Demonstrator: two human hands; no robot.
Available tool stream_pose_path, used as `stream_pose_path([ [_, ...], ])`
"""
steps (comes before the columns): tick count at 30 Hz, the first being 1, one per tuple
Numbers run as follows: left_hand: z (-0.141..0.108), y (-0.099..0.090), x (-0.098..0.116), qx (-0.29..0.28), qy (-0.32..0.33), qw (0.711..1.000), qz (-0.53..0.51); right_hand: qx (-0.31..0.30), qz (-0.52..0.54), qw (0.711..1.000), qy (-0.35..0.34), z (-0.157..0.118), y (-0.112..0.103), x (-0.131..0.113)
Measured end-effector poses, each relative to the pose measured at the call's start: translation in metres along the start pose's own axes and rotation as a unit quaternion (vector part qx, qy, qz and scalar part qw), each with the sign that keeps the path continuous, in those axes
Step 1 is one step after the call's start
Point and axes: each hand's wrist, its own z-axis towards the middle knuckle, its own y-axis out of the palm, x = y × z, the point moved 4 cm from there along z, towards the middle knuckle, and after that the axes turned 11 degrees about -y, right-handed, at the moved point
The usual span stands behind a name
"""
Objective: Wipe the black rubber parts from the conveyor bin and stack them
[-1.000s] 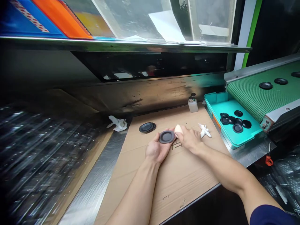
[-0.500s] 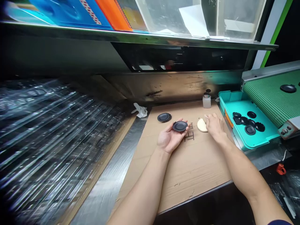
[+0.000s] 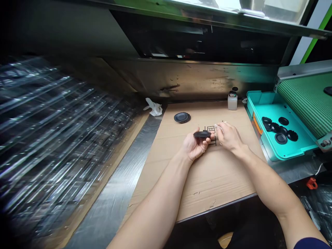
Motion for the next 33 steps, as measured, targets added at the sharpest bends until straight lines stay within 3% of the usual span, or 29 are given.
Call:
stream_pose_path([
  [6,0.0,0.003,-0.002,0.011,0.014,0.999,0.032,-0.003,0.002,1.0,-0.016,0.001,-0.001,-0.006],
  [12,0.003,0.007,-0.011,0.039,0.071,0.991,0.107,-0.074,-0.072,0.994,-0.032,-0.002,0.002,-0.011],
  [19,0.003,0.012,-0.019,0.107,0.162,0.95,0.243,-0.129,-0.148,0.978,-0.071,-0.004,0.003,-0.018],
  [24,0.006,0.01,-0.019,0.125,0.16,0.935,0.29,-0.136,-0.141,0.974,-0.113,-0.002,0.007,-0.021],
  [33,0.001,0.013,-0.02,0.158,0.161,0.909,0.351,-0.164,-0.141,0.97,-0.112,-0.001,0.006,-0.015],
])
